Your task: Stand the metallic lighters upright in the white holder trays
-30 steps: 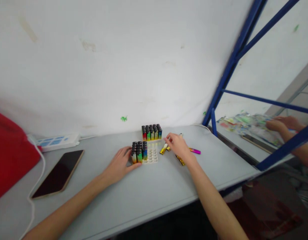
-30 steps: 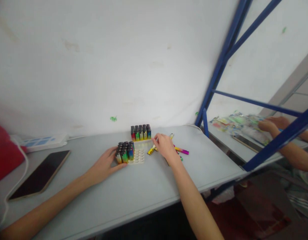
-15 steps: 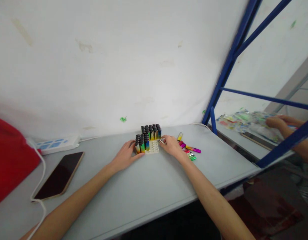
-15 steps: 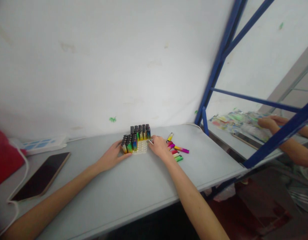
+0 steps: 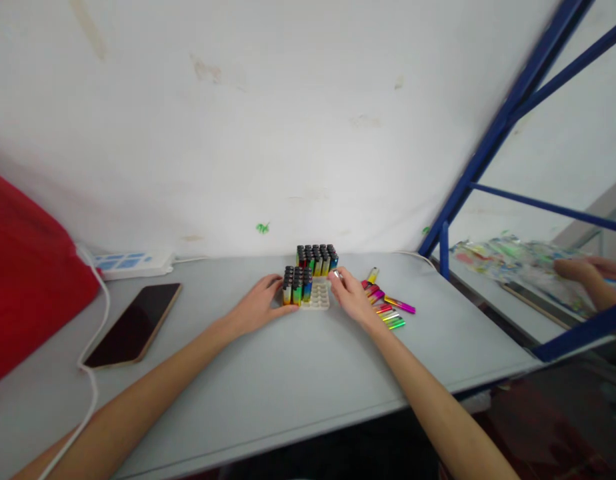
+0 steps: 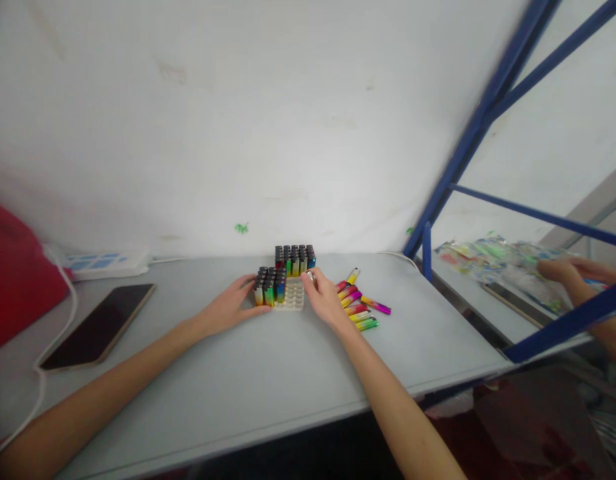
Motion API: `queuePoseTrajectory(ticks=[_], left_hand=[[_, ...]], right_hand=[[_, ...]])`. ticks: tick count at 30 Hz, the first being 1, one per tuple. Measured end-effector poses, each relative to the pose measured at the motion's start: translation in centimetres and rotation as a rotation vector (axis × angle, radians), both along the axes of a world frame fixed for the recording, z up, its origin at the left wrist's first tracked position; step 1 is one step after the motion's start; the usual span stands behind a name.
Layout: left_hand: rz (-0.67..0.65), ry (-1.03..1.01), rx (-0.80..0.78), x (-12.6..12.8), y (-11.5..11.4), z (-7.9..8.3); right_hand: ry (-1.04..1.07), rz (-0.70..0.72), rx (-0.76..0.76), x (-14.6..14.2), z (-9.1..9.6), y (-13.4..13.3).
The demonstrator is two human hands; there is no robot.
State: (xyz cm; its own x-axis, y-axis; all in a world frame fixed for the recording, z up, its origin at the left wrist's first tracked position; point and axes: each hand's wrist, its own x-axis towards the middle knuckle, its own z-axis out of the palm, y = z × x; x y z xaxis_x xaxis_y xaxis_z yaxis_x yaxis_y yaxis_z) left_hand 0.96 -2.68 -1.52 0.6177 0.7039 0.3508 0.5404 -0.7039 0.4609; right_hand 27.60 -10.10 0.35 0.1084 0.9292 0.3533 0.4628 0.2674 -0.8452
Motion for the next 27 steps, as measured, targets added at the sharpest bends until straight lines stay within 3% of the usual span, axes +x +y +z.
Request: queuePoseTrajectory(ticks=[8, 14, 19, 27], left_hand=[[0.005, 0.001, -0.001, 0.0, -0.3, -0.2], [-0.001, 0.032, 0.013, 0.1, -0.4, 0.1], [0.006, 0.038, 0.032, 0.1, -0.4, 0.0], [0.0, 0.045, 0.072, 0.1, -0.5, -0.1]], right_hand=[[-0.088, -0.109, -0.031, -0.4, 0.8, -1.3], [-0.151, -0.01, -0.04, -0.8, 0.9, -1.6], [-0.178, -0.034, -0.03, -0.8, 0.8, -1.5], [-0.22, 0.053, 0.112, -0.6, 1.2, -1.6]])
